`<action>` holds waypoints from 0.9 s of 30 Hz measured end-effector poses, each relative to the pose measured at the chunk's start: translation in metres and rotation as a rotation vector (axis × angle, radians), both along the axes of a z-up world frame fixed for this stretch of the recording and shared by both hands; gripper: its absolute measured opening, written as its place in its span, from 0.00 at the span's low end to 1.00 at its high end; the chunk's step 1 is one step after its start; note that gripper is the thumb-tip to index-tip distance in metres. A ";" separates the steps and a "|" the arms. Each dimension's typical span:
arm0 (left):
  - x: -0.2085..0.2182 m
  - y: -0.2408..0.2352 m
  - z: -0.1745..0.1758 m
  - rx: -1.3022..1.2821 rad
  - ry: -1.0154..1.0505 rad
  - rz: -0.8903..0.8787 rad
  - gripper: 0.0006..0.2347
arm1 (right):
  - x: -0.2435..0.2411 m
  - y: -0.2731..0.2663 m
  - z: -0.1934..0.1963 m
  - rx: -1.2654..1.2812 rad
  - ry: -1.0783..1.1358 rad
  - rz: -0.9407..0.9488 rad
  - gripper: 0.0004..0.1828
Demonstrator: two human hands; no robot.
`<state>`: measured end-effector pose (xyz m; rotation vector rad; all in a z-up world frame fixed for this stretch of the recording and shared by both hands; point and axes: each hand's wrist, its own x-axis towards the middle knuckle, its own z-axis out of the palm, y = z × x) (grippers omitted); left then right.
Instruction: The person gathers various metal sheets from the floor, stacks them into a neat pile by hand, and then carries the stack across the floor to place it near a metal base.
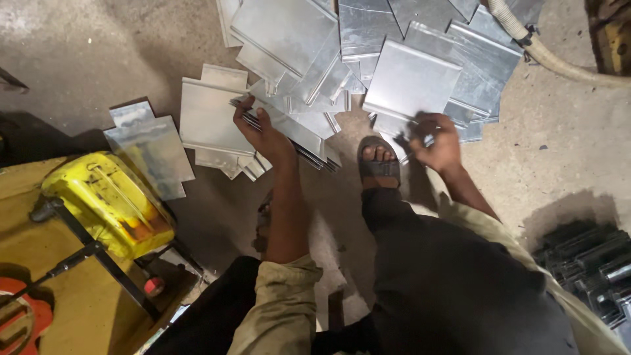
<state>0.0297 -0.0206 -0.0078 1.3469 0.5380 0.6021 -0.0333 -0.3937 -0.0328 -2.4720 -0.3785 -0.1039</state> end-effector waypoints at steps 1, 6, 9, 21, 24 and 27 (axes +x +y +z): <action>-0.001 0.000 0.000 0.006 0.016 0.002 0.12 | -0.009 -0.011 -0.006 0.055 -0.007 -0.102 0.09; 0.000 -0.002 -0.011 -0.087 -0.009 0.024 0.13 | 0.001 -0.043 -0.047 0.314 0.264 -0.626 0.33; 0.002 0.000 -0.019 -0.094 -0.089 0.020 0.13 | 0.017 -0.037 -0.066 0.218 0.389 -0.691 0.35; 0.003 -0.006 -0.002 -0.048 -0.058 0.030 0.12 | 0.061 0.055 -0.003 0.260 0.021 -0.202 0.26; -0.005 -0.006 0.004 -0.071 -0.021 0.026 0.12 | 0.080 0.103 0.058 0.036 0.619 -0.235 0.29; -0.002 -0.005 0.005 -0.120 -0.038 0.007 0.13 | 0.098 0.153 0.086 0.081 0.259 0.262 0.37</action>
